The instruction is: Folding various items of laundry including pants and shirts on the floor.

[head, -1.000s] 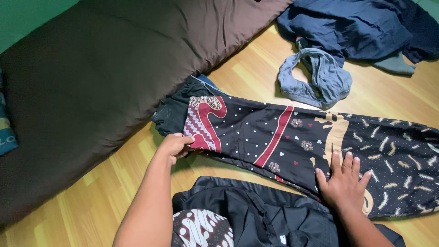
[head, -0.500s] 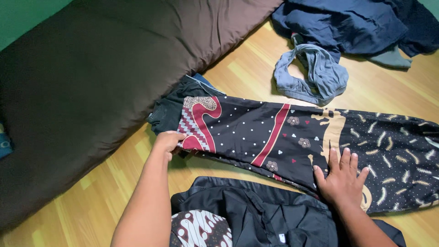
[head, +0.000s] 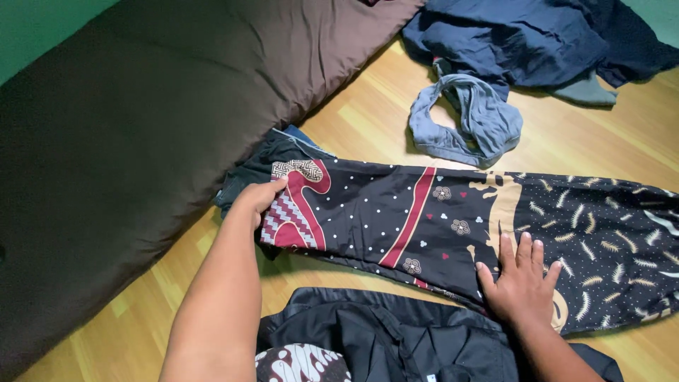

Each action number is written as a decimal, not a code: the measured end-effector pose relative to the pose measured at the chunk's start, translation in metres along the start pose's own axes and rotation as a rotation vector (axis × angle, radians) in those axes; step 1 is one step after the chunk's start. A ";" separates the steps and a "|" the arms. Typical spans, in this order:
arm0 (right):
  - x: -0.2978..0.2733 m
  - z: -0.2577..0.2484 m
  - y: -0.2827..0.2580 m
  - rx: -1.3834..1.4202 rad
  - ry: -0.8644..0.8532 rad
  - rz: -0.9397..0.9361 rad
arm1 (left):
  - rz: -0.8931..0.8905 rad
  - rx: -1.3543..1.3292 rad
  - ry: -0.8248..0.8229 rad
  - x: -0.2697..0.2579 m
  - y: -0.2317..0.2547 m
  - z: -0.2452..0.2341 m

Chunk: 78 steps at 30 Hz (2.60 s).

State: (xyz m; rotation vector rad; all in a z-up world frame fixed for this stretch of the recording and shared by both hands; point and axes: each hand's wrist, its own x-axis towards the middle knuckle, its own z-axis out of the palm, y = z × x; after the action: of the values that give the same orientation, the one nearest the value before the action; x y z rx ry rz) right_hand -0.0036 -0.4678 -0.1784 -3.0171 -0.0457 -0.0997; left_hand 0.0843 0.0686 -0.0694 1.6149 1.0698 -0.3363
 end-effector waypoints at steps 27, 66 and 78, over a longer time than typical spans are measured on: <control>0.001 -0.001 0.000 -0.014 0.022 0.003 | 0.219 -0.086 0.093 0.050 0.014 0.014; 0.033 -0.022 0.124 0.061 -0.128 0.134 | 1.021 1.364 -0.090 -0.114 -0.086 0.243; 0.046 -0.020 0.128 -0.069 -0.079 0.083 | 0.959 1.415 -0.082 -0.117 -0.081 0.243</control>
State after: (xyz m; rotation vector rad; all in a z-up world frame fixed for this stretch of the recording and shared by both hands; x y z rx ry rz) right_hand 0.0454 -0.5961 -0.1707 -3.0861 0.0770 0.0269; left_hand 0.0316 -0.2030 -0.1229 3.0553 -0.3159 -0.5176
